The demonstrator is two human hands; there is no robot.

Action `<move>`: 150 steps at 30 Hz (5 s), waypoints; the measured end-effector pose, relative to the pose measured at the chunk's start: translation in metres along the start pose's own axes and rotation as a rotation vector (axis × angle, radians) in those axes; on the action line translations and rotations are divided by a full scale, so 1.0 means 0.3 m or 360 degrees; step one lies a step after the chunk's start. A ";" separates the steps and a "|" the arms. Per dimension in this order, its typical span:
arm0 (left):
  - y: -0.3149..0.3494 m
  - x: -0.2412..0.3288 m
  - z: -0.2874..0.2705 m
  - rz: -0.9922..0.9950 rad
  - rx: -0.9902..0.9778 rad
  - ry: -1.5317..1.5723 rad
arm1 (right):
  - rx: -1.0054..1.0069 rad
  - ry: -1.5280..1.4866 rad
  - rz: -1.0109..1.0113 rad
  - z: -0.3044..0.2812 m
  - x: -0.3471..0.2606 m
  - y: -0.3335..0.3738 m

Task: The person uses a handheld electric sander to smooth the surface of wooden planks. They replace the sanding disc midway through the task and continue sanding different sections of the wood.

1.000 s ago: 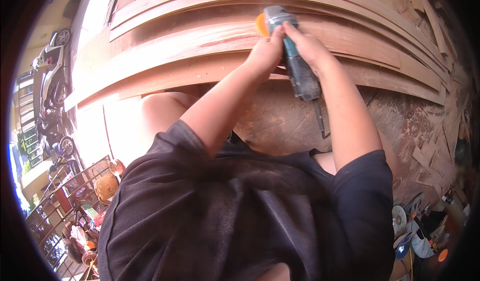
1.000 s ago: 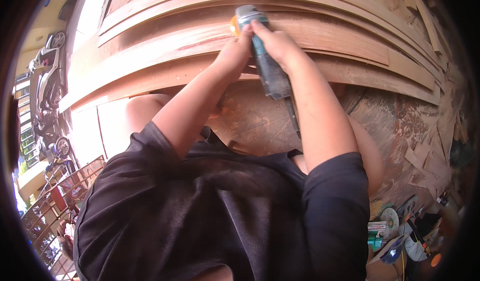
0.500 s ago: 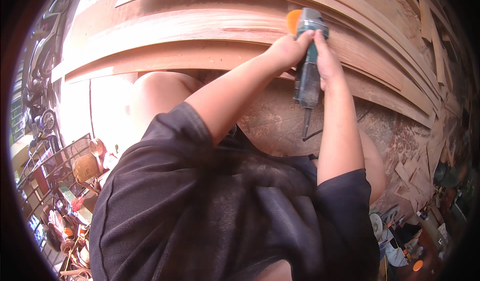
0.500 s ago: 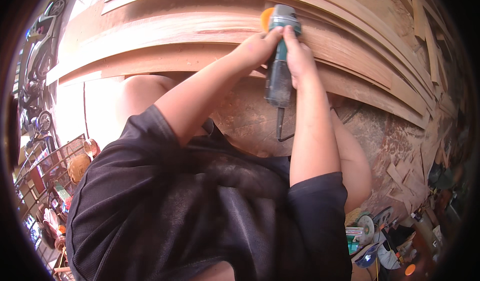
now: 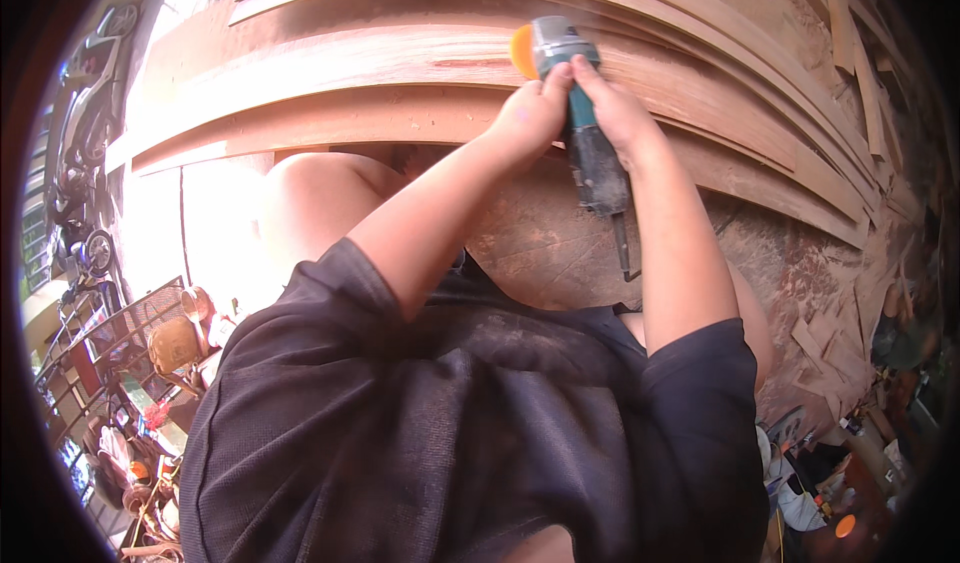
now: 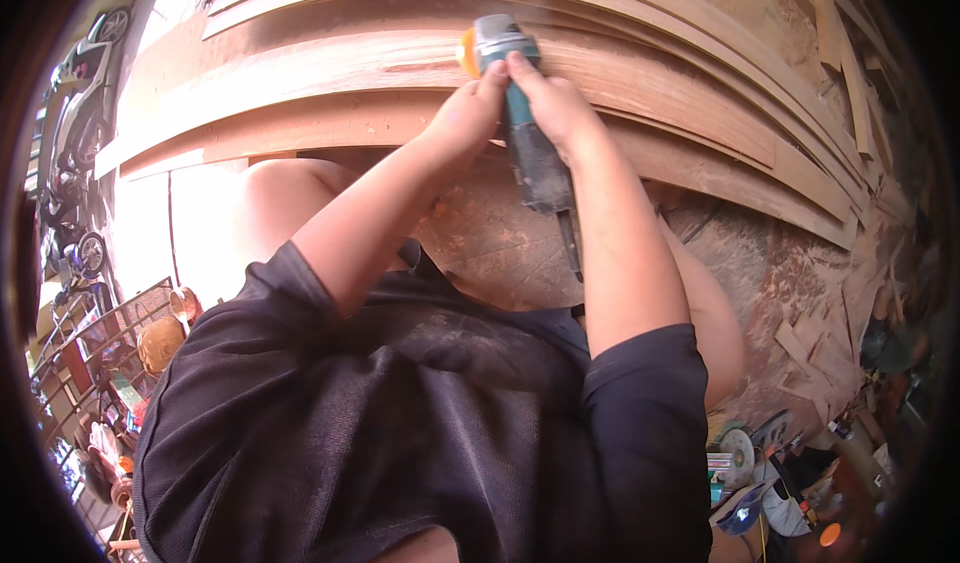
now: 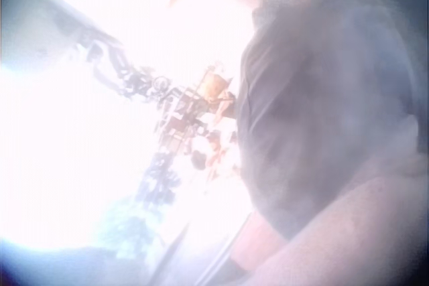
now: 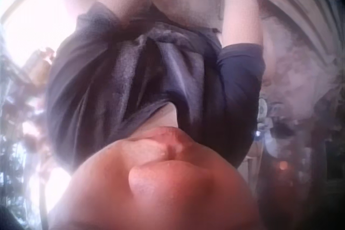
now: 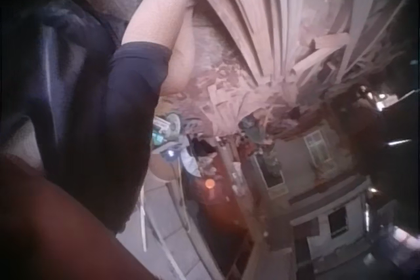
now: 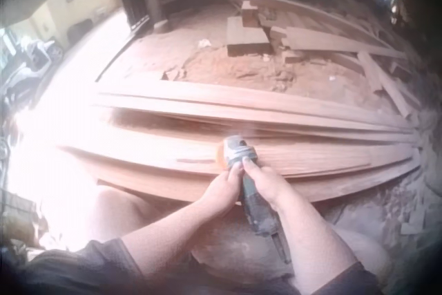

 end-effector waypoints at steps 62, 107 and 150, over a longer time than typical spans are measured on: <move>-0.153 -0.061 0.560 0.0115 -0.0231 0.0138 | -0.0017 0.0090 0.0055 -0.545 0.136 0.104; -0.137 0.059 1.035 -0.0102 -0.0631 -0.0322 | 0.0611 -0.0691 0.0064 -0.903 0.287 0.346; 0.064 -0.043 0.265 -0.0185 0.0217 -0.0181 | 0.0119 0.0091 -0.0151 -0.215 0.128 0.109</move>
Point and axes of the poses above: each hand's wrist, its own y-axis away from the middle knuckle, its own z-axis out of the palm, x = y × z, the point moved 5 cm from there along -y, towards the middle knuckle, and after that the axes turned 6 degrees about y, right-handed, at the moved point
